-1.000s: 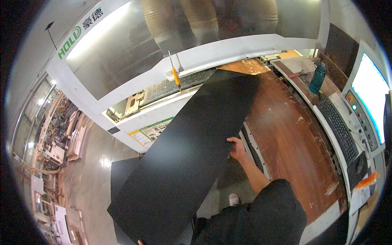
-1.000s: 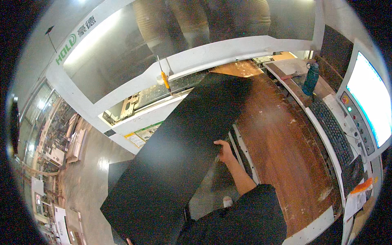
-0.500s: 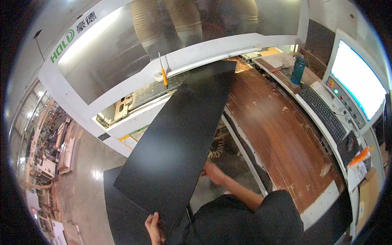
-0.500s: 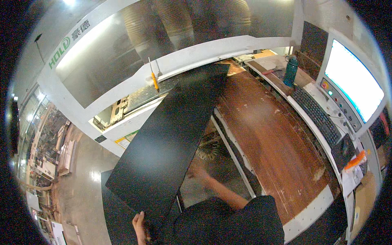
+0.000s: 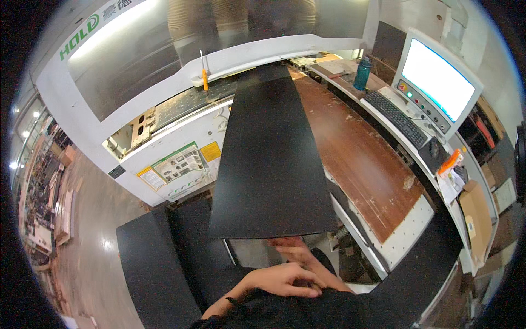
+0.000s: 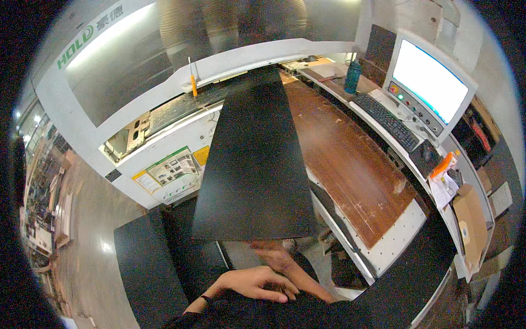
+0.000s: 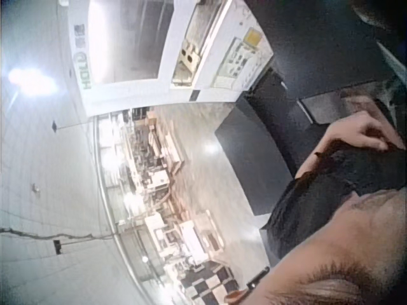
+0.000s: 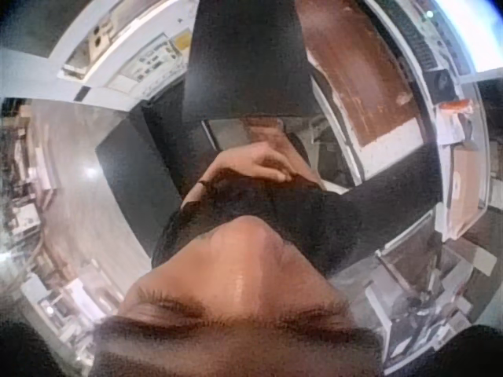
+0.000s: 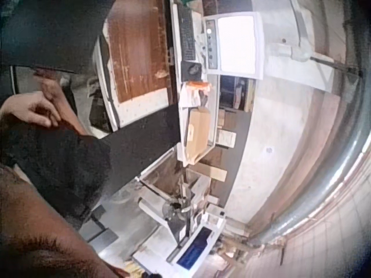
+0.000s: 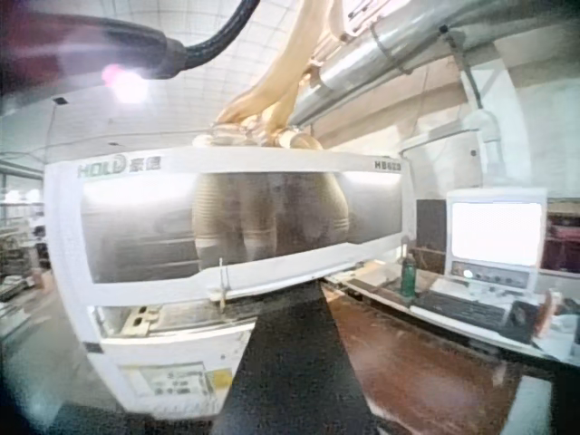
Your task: The person picks up large black panels from a stack, places them one by one onto the feed table of a woodworking machine, uses a hand tool to clean the holes on the panel, and clears dust from the surface before the machine processes them.
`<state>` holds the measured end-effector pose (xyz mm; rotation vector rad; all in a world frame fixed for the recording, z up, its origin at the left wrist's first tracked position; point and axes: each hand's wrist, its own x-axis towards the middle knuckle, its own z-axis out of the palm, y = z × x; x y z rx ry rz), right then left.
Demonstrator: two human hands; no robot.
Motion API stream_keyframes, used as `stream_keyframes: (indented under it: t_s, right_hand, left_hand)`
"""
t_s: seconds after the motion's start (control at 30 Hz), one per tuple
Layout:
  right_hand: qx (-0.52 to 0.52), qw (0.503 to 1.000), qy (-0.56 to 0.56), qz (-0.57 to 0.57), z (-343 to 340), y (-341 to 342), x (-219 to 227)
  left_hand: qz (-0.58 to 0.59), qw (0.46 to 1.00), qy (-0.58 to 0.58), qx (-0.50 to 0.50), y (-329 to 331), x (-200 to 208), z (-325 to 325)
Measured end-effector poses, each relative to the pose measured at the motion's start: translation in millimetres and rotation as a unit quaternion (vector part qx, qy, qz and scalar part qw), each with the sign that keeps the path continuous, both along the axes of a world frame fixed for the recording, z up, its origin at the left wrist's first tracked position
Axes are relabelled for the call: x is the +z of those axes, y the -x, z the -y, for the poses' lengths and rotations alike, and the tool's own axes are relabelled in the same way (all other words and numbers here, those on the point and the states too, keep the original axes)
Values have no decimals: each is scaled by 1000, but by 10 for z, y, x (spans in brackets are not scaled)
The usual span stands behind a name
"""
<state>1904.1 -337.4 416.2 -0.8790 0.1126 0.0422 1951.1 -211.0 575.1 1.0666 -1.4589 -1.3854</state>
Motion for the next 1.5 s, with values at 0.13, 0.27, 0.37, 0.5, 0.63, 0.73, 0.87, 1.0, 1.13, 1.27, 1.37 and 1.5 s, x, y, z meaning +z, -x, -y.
stream_keyframes:
  t_s: [0.13, 0.27, 0.37, 0.5, 0.63, 0.73, 0.87, 1.0, 1.13, 1.27, 1.37, 1.5]
  right_hand:
    - [-229, 973, 28, -8, 568, 601, -79]
    - [-419, 906, -18, 60, 1318, 1084, -19]
    - [-531, 844, -43, 66, 1775, 1193, 17]
    - [-566, 823, 28, 36, 2182, 1244, 178]
    - [-600, 799, 37, 0, 2418, 1249, 54]
    - [-596, 803, 23, -1, 2576, 1267, -56]
    - [-618, 787, 2, -1, 2814, 1224, -80]
    - [-630, 776, -13, -3, 2996, 1165, 110]
    - [-599, 734, 239, -212, 3354, 1886, -530]
    - [-660, 301, 662, -188, 3302, 1609, 611]
    - [-775, 291, 483, -284, 3327, 1379, 804]
    - [-625, 354, 564, -407, 3104, 955, 151]
  left_hand:
    - [-53, 998, -15, 35, -154, 149, 127]
    - [-112, 986, -25, 120, -521, 68, 320]
    - [-105, 978, -26, 180, -748, -13, 594]
    - [-57, 978, -60, 189, -1066, -169, 1116]
    - [53, 930, -206, 299, -1460, -894, 1752]
    - [-17, 831, -268, 487, -1571, -1204, 2219]
    - [-294, 804, -255, 449, -1774, -1563, 2554]
    - [-235, 882, -333, 238, -2076, -1736, 2623]
    - [-86, 949, -304, 4, -2583, -1553, 2655]
    - [40, 958, -269, 90, -3565, -1497, 2771]
    - [62, 951, -176, 246, -4613, -1645, 2851]
    - [255, 848, -36, 463, -5924, -1838, 3153]
